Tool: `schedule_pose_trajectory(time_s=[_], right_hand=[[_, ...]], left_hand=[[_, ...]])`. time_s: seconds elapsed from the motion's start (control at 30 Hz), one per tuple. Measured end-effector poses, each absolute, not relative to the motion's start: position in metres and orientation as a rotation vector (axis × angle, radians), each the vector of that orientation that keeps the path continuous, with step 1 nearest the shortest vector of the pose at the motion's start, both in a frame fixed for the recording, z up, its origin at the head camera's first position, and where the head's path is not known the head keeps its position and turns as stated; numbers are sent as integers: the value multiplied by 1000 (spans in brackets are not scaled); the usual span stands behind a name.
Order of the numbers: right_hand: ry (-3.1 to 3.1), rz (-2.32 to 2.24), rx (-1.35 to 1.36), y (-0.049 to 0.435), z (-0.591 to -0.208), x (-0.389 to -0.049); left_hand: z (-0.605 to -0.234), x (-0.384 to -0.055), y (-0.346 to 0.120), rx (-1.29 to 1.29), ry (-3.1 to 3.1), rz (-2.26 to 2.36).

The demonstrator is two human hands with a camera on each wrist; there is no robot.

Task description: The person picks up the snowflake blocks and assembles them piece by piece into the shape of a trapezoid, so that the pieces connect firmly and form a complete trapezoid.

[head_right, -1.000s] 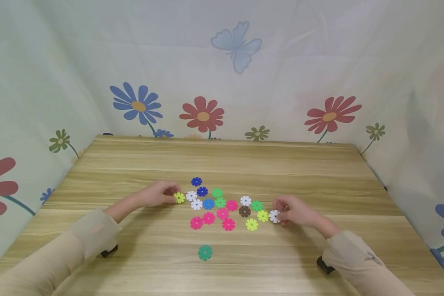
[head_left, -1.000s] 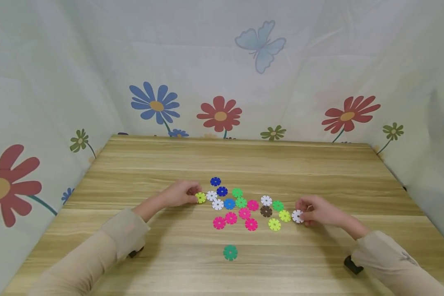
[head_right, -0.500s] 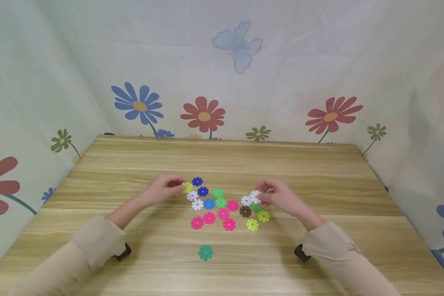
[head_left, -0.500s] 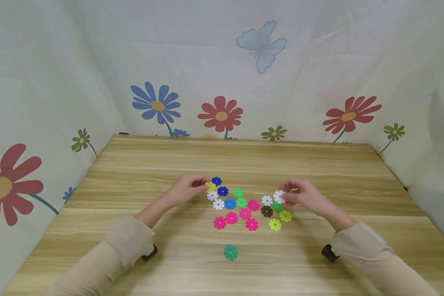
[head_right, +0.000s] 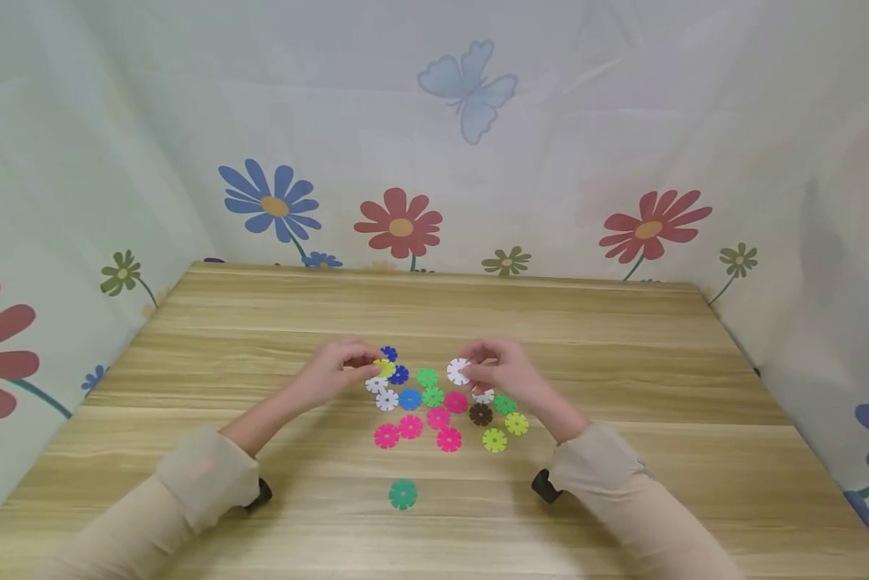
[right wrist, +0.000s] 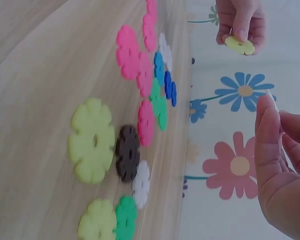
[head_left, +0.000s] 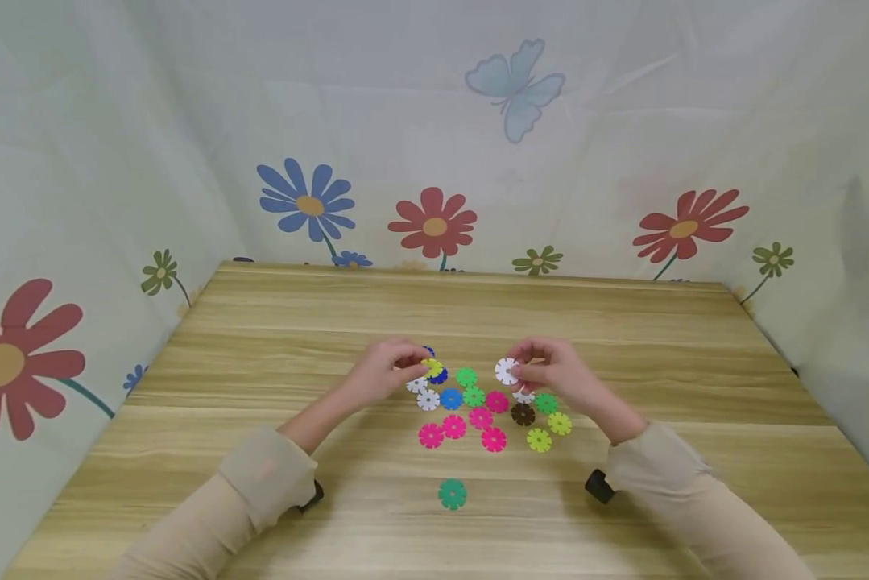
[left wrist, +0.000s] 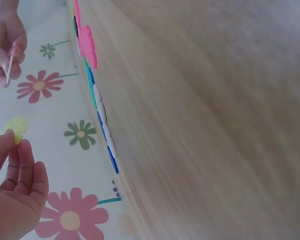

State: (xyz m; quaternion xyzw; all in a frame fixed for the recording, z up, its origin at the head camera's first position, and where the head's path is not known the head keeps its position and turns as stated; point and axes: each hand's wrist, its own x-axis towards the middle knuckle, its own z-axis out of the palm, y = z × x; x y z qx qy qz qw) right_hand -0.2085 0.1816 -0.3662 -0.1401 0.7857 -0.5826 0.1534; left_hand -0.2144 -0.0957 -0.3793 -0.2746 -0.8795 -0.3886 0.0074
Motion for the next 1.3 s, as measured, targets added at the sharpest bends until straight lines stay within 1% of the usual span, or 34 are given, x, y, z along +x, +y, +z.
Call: schedule_pose_trajectory(time_s=[0.47,0.83,1.3], right_hand=[[2171,-1717,-439,149,-365,-208],[2021,-1808,-370,139,-367,-207],[1933,-1904,-232,133,-370,-202]], left_hand=[[-381,-209,-82,-968,-2668,-1077],[-379,-207,-76,-1065,-2569,-1037],[-378,-201,-70,-1116,-2428,-926]])
